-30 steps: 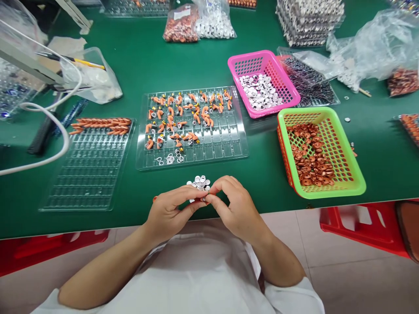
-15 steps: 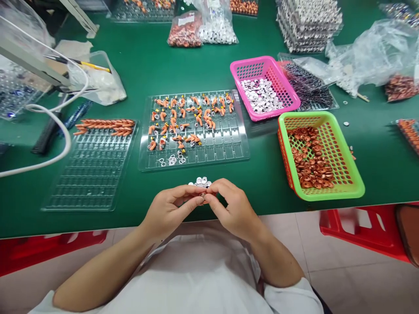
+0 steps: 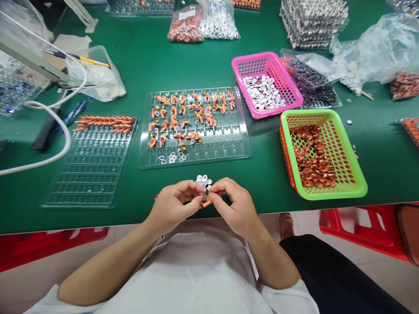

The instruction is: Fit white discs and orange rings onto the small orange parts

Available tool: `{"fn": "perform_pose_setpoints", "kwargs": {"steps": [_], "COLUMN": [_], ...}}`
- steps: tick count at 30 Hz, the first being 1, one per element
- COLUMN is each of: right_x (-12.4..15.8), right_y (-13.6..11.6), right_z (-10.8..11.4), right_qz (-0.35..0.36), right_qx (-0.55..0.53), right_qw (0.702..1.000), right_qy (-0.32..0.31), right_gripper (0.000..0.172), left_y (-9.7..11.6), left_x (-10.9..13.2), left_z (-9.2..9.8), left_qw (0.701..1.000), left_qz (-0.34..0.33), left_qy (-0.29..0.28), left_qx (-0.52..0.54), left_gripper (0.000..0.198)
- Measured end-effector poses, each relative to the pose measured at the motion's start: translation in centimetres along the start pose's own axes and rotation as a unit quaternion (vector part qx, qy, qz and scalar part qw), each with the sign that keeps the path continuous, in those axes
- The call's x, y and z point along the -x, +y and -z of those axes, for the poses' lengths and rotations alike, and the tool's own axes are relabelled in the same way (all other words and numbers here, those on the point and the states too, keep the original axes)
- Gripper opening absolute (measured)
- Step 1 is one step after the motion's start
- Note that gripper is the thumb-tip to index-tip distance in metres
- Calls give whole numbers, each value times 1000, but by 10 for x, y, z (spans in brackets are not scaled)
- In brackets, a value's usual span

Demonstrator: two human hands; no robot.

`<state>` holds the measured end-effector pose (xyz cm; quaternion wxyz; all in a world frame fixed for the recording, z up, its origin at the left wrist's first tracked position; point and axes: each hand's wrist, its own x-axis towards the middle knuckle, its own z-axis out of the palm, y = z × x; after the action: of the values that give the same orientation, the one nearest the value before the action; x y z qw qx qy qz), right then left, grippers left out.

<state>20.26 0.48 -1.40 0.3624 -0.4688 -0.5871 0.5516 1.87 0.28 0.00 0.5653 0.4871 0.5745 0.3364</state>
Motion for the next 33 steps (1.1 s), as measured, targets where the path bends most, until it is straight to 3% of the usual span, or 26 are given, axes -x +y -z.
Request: {"fn": "perform_pose_setpoints", "kwargs": {"steps": [20, 25, 29, 33], "right_x": [-2, 1, 6, 9], "right_y": [-10, -2, 4, 7], "right_z": [2, 2, 1, 0], "right_qz": [64, 36, -17, -34], "right_qx": [101, 55, -16, -31], "right_qw": [993, 998, 1000, 999], "right_qy": [-22, -18, -17, -5], "right_gripper": [13, 11, 37, 26], "left_y": [-11, -11, -7, -1], "left_x": [7, 4, 1, -1], "left_z": [-4, -2, -2, -4], "left_qw": [993, 997, 999, 993], "left_qz": [-72, -39, -12, 5], "left_qy": [30, 30, 35, -1], "left_qx": [-87, -55, 31, 119], "left_gripper": [14, 12, 14, 18]}}
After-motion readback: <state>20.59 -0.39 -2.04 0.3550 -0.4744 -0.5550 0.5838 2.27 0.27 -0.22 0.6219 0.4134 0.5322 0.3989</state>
